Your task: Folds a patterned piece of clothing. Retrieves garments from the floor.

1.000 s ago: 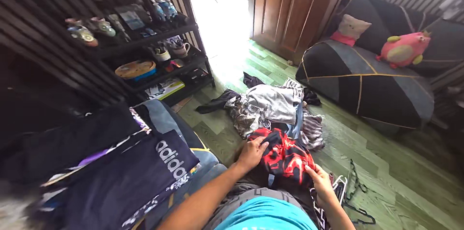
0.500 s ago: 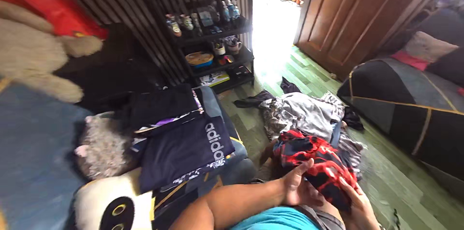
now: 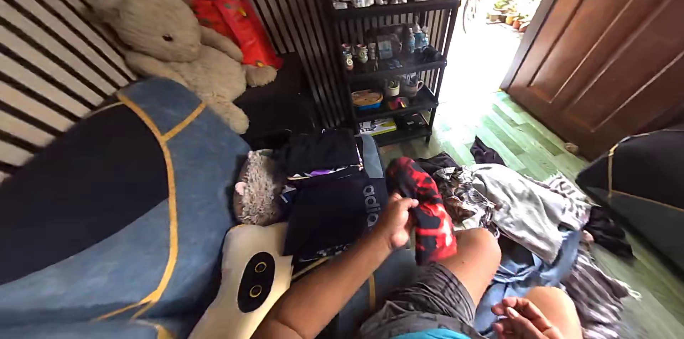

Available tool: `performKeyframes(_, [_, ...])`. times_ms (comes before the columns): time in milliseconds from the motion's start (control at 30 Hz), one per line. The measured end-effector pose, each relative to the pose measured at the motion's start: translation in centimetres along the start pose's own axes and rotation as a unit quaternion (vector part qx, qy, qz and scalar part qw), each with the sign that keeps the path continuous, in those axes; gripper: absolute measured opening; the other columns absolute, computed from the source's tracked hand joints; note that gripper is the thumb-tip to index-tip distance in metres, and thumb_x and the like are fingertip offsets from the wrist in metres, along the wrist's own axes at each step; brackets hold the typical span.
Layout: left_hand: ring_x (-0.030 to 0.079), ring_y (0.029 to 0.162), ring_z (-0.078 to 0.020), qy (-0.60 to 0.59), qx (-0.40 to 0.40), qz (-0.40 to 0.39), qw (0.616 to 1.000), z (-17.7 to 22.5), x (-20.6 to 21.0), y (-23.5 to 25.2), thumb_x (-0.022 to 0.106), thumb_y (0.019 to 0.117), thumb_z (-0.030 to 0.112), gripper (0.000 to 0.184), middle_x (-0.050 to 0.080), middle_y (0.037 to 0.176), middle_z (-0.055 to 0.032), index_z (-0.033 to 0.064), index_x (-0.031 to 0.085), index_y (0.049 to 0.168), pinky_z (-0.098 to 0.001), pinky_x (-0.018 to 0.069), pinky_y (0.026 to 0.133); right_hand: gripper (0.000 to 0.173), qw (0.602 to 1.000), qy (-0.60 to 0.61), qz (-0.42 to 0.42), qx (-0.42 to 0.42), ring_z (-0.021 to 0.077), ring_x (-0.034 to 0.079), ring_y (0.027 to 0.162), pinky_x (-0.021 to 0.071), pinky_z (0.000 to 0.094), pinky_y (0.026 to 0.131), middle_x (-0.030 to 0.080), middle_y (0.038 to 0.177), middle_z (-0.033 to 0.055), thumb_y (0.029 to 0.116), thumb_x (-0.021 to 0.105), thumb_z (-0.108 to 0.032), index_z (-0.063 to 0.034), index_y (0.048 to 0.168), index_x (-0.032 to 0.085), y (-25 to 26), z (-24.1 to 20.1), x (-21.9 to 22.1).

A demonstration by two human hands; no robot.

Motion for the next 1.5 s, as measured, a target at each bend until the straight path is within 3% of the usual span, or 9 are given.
performKeyframes(167, [0.065,0.089,-0.021,-0.038,0.169,0.086,0.981,10.8,-3.4,3.8,0.043,0.1034,0.0,0.03,0.061,0.107,-0.0148,0.0026,0.042,0.133,-0.0384,0.0571,0.074,0.018,1.0,-0.021,0.002,0.001,0.0184,0.073,0.078,0.0628,0.0349,0.072,0.075,0.098,0.0077,0.102,0.042,-0.002,-0.0055,0.109,0.058,0.6,-0.4,0.2])
performKeyframes(367, [0.061,0.117,-0.027,-0.225,0.418,0.111,0.873,18.4,-11.1,7.0,0.04,0.1022,-0.002,0.042,0.057,0.131,-0.0132,0.0108,0.037,0.142,-0.0512,0.0541,0.096,0.016,0.999,-0.035,0.012,0.002,0.0184,0.073,0.078,0.0628,0.0347,0.071,0.074,0.099,0.0086,0.1023,0.044,-0.003,-0.0047,0.109,0.058,0.9,0.0,-0.2])
performKeyframes(567, [0.053,0.125,-0.0292,-0.245,0.291,0.295,0.876,7.4,-24.0,14.8,0.034,0.1068,0.004,0.039,0.046,0.143,-0.0216,-0.0031,0.036,0.145,-0.0444,0.0491,0.104,0.016,0.998,-0.044,0.028,0.022,0.0184,0.073,0.079,0.0625,0.0344,0.072,0.073,0.099,0.009,0.1023,0.044,-0.003,-0.003,0.109,0.058,0.9,1.4,-0.8])
performKeyframes(967, [0.057,0.116,-0.0288,-0.186,0.238,0.291,0.908,7.1,-24.5,13.1,0.035,0.1016,-0.001,0.039,0.049,0.135,-0.0208,-0.0019,0.038,0.14,-0.0458,0.0521,0.097,0.016,0.997,-0.031,0.053,0.039,0.0192,0.072,0.079,0.0621,0.0344,0.071,0.073,0.101,0.0114,0.1018,0.046,-0.004,-0.0017,0.109,0.06,1.5,2.3,-2.9])
performKeyframes(1133, [0.042,0.143,-0.0255,0.042,0.308,0.413,0.856,8.5,-22.2,8.3,0.064,0.1025,0.022,0.073,0.035,0.158,-0.0205,0.0009,0.02,0.158,-0.0387,0.0435,0.113,0.016,0.996,-0.039,0.05,0.059,0.0199,0.073,0.081,0.0629,0.0352,0.072,0.073,0.101,0.0112,0.1009,0.05,-0.007,-0.0019,0.112,0.061,2.3,2.9,-4.7])
performKeyframes(1233, [0.027,0.149,-0.0476,0.381,0.476,0.466,0.641,11.8,-17.5,3.9,0.074,0.0901,0.032,0.087,0.03,0.156,-0.0392,-0.0153,0.033,0.15,-0.0463,0.0221,0.125,0.016,0.995,-0.048,0.063,0.067,0.0199,0.073,0.081,0.0626,0.0349,0.072,0.073,0.102,0.0114,0.1017,0.05,-0.005,-0.001,0.112,0.061,2.9,2.9,-6.0])
performKeyframes(1300, [0.023,0.147,-0.0573,0.549,0.467,0.39,0.573,14.1,-15.3,6.1,0.063,0.0945,0.043,0.069,0.031,0.157,-0.0373,-0.0009,0.051,0.146,-0.0648,0.0179,0.121,0.017,0.993,-0.061,0.065,0.076,0.0205,0.073,0.082,0.0625,0.0354,0.073,0.073,0.103,0.0118,0.1011,0.051,-0.006,-0.0007,0.113,0.061,3.4,3.1,-7.0])
performKeyframes(1400, [0.006,0.152,-0.0571,0.689,0.291,0.303,0.59,16.8,-16.8,13.3,0.043,0.097,0.071,0.074,0.017,0.168,-0.0262,0.0225,0.05,0.153,-0.0802,0.0027,0.114,0.018,0.99,-0.096,0.056,0.087,0.0191,0.072,0.082,0.0613,0.0342,0.072,0.073,0.104,0.0104,0.0999,0.055,-0.01,-0.002,0.115,0.061,4.2,3.0,-8.2])
performKeyframes(1500, [-0.004,0.153,-0.055,0.716,0.164,0.288,0.615,17.0,-20.0,17.4,0.039,0.0889,0.085,0.094,0.002,0.171,-0.0215,0.0238,0.039,0.16,-0.0813,-0.0043,0.112,0.017,0.986,-0.123,0.051,0.102,0.0171,0.071,0.082,0.0604,0.033,0.071,0.072,0.103,0.0078,0.0999,0.057,-0.012,-0.0036,0.114,0.062,5.2,2.4,-9.1])
Point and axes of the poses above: each hand's wrist, its own y-axis towards the middle knuckle, its own x-axis out of the palm, z = x × y, the point moved 8 cm from there along y, towards the middle knuckle
